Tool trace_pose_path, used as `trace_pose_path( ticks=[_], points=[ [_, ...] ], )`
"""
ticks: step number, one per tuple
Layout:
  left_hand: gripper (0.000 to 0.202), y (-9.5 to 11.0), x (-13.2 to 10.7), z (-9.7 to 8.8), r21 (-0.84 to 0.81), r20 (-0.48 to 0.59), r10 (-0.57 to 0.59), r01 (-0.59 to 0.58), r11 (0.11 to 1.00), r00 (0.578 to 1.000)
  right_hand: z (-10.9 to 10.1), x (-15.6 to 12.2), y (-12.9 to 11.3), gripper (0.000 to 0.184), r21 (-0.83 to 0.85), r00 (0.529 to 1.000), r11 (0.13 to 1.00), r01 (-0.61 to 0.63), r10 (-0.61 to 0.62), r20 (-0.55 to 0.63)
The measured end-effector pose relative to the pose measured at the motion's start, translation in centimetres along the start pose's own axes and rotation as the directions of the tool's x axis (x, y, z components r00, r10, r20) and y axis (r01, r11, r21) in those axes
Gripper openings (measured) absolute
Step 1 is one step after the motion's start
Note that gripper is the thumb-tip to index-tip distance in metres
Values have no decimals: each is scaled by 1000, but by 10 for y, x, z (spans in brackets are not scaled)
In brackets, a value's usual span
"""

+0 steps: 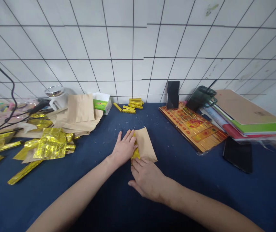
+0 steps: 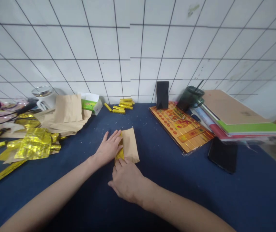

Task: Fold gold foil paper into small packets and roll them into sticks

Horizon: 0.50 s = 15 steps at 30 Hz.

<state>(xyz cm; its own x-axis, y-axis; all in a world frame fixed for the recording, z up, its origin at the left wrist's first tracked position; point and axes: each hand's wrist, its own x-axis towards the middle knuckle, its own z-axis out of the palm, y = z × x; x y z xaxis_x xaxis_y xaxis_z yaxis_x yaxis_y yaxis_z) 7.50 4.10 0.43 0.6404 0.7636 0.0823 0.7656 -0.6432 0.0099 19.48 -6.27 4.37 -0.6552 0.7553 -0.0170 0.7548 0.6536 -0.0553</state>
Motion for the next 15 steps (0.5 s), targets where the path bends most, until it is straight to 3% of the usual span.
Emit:
trace_pose_path(
  ticks=[11,15],
  points=[
    [60,-4,-7,1,-38,95,77,-74,997,992,-9,-5,-15,63,24,974,1000,10,-15,227],
    [62,-5,-7,2,-40,91,83,-80,996,992,-28,-10,-9,50,137,978,990,27,-54,200]
  ],
)
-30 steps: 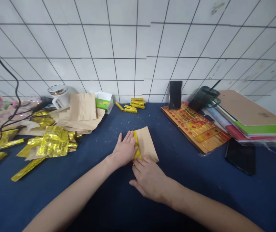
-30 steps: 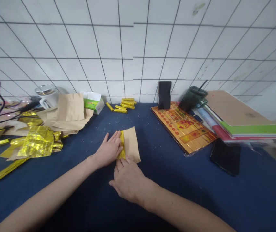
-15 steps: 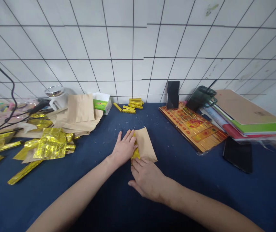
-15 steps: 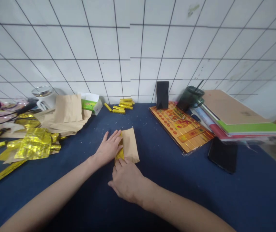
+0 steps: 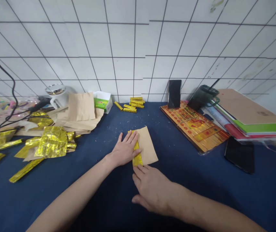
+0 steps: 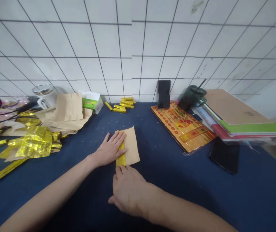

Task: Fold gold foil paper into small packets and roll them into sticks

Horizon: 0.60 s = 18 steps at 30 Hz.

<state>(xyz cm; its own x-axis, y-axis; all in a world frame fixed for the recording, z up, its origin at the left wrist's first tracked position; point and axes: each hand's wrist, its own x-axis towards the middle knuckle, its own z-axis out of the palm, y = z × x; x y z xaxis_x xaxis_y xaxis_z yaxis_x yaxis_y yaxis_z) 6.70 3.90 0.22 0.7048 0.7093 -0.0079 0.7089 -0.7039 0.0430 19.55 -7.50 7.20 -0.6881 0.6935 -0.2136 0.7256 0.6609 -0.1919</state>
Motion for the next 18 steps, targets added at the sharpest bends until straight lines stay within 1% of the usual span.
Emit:
trace_pose_path(
  ticks=[2,3,4,5,6,7,8,9,11,13,15,17,18],
  points=[
    [61,-1,0,0,3,2,2,-2,1000,1000,-5,-1,8,37,148,998,988,40,-33,-46],
    [60,-1,0,0,12,6,6,-6,1000,1000,-5,1,14,35,203,993,978,40,-16,-117],
    [59,-1,-1,0,27,13,14,-14,1000,1000,-3,3,20,33,225,973,974,22,31,-230],
    [58,-1,-1,0,46,21,23,-24,999,1000,0,6,26,30,223,935,975,-16,94,-341],
    [59,-1,-2,0,64,28,31,-33,997,999,5,9,31,29,209,900,977,-50,135,-414],
    [59,-2,-2,-1,79,34,39,-41,996,999,11,12,36,29,190,881,979,-74,154,-448],
    [60,-2,-3,-1,86,39,45,-48,995,998,17,14,39,29,153,882,986,-65,129,-454],
    [59,-1,-3,-2,86,41,47,-50,995,998,22,16,40,31,102,889,993,-52,93,-448],
    [57,-1,-2,-3,70,40,42,-44,997,998,28,15,37,38,12,911,998,-67,66,-407],
    [56,-1,-1,-3,43,42,30,-32,999,999,30,12,29,49,-55,949,994,-98,77,-307],
    [58,-1,0,-3,18,44,17,-18,1000,999,29,8,20,59,-103,979,988,-115,96,-178],
    [60,-1,0,-3,0,49,15,-15,1000,999,28,6,12,66,-134,989,984,-120,108,-97],
    [60,-2,0,-4,-5,46,15,-14,1000,999,27,6,10,68,-144,991,982,-118,108,-76]
  ],
)
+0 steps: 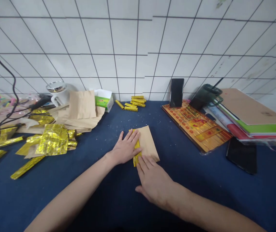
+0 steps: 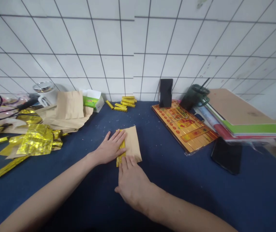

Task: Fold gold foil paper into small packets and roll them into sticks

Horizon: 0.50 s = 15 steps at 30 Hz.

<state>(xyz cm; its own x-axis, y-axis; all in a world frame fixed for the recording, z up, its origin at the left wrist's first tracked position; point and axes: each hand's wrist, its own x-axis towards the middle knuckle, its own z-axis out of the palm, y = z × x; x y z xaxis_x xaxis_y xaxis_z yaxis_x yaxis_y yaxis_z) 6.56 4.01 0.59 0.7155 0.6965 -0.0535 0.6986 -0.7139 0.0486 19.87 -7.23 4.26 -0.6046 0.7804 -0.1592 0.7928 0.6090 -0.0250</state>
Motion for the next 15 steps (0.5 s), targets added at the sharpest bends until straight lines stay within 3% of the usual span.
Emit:
trace_pose_path(
  ticks=[6,12,15],
  points=[
    [66,-6,4,1,-22,-41,-66,65,998,997,-2,3,-2,68,-42,999,999,11,-9,51],
    [58,-14,19,4,-25,-89,-213,212,977,973,-2,5,-1,66,-47,1000,999,4,-3,22],
    [54,-12,20,-1,-3,-211,-279,285,959,937,-2,5,-1,67,-65,999,998,8,-5,39]
  ],
)
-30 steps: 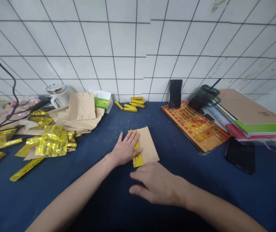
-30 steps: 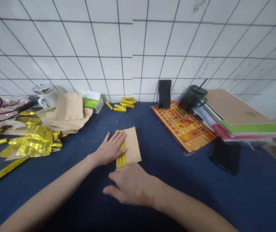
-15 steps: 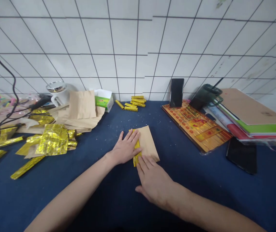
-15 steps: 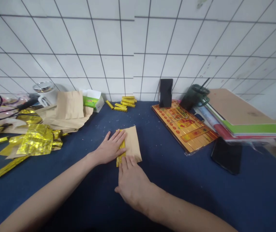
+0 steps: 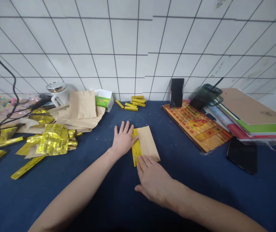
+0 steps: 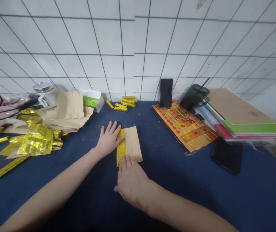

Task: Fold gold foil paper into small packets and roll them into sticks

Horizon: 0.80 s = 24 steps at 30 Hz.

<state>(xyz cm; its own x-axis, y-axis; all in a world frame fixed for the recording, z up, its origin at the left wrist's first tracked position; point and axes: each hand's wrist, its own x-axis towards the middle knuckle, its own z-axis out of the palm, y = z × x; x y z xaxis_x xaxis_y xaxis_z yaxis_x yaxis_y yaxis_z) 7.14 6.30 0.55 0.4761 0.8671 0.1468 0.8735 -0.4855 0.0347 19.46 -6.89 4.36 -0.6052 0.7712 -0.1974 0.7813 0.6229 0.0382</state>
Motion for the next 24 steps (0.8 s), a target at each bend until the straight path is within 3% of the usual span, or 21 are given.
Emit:
trace_pose_path(
  ticks=[3,7,11,18,24],
  points=[
    [42,5,-5,-10,13,-109,31,-29,999,994,-1,0,0,68,-5,1000,1000,5,-5,1],
    [18,16,-21,-17,-16,-15,223,-224,975,975,-3,-1,1,66,-3,1000,1000,13,-13,-6],
    [21,25,-34,-14,-39,52,346,-344,938,937,-3,-1,1,67,-23,999,1000,17,-18,-34],
    [51,15,-34,-7,11,140,299,-304,953,944,-5,0,1,68,-59,1000,998,19,-19,4],
    [57,8,-31,-6,-15,208,304,-308,951,930,-13,-3,3,60,36,999,999,21,-20,-35]
  ],
)
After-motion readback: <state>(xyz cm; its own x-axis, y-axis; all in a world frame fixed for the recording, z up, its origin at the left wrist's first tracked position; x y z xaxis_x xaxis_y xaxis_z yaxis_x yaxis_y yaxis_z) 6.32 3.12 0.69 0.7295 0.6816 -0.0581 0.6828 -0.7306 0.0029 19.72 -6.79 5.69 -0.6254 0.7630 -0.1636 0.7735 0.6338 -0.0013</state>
